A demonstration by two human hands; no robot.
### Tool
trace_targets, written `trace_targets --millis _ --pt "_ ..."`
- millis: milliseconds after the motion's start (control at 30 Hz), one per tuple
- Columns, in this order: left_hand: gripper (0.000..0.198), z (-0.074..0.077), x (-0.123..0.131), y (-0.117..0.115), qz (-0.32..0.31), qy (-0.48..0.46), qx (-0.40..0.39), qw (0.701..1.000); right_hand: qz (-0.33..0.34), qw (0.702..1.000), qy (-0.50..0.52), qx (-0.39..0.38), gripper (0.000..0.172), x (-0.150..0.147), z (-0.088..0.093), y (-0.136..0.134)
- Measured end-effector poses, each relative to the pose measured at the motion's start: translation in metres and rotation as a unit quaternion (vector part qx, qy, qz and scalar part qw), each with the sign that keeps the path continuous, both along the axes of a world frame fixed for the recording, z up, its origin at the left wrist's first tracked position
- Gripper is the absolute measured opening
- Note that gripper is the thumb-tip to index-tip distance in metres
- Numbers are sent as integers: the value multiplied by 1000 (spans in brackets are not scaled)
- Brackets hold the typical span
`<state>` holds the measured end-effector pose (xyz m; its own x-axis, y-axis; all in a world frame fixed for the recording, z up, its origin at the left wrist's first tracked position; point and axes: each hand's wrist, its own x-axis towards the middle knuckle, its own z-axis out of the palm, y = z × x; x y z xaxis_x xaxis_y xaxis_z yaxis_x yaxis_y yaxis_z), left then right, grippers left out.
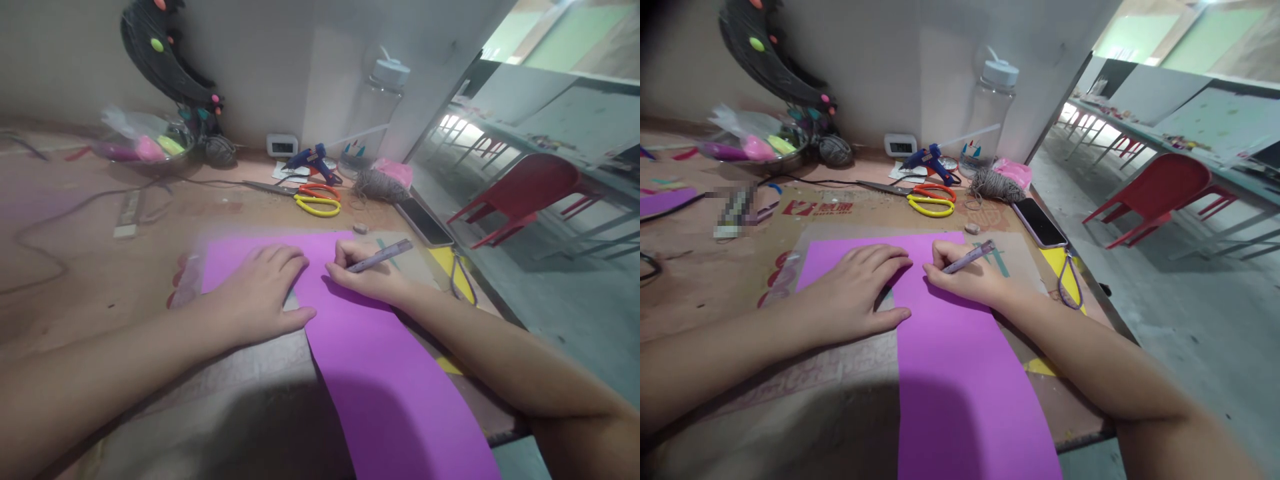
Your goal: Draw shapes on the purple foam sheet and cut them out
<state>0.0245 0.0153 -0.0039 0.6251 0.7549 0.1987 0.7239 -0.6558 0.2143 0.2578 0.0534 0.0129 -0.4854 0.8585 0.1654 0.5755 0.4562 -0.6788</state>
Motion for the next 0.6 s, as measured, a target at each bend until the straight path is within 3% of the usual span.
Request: trace_targets --millis 233,333,467,600 --pt "72 -1 0 1 -6 3 8 1000 31 998 38 -50 28 -9 1 -15" --pt "70 0 0 1 -6 8 9 1000 8 993 91 -68 31 -8 2 -14" --pt "71 0 -1 1 -3 12 10 1000 -82 979 182 -50 29 1 10 4" --pt "71 -1 -1 1 -5 12 10 1000 -111 969 215 -48 30 22 19 31"
